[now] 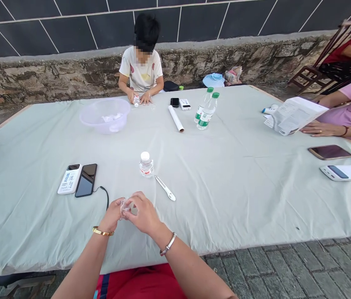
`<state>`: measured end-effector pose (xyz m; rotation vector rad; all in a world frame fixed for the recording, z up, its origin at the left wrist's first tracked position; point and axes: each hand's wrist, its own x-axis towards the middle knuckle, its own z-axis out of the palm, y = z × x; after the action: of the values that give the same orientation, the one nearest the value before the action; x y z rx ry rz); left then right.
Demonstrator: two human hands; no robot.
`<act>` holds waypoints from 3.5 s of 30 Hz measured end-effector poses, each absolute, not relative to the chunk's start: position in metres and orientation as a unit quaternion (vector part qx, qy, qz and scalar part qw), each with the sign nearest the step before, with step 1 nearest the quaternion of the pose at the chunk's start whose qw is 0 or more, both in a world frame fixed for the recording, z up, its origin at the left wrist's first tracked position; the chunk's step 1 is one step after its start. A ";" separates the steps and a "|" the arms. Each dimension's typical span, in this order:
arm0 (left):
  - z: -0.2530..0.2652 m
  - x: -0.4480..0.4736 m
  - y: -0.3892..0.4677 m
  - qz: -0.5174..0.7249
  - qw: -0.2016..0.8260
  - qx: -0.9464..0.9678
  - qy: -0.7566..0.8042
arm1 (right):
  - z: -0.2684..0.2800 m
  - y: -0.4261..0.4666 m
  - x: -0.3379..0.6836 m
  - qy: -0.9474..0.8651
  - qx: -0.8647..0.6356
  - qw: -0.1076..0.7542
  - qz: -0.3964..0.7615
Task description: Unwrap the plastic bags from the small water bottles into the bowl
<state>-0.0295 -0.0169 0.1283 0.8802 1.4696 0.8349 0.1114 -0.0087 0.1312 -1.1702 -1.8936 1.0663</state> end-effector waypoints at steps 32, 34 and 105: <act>0.166 -0.080 0.089 0.579 0.638 0.081 0.501 | 0.068 -0.004 0.114 -0.663 -0.533 0.345 0.397; 0.175 -0.086 0.111 0.592 0.631 0.082 0.495 | 0.062 -0.005 0.114 -0.687 -0.521 0.340 0.376; 0.059 -0.020 0.033 0.328 0.280 0.705 0.563 | 0.086 0.286 0.137 -0.562 -0.719 0.345 0.219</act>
<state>-0.0201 0.0333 0.0591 1.8908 1.5103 0.8803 0.1366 0.2861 0.0861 -1.8664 -1.4588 0.5687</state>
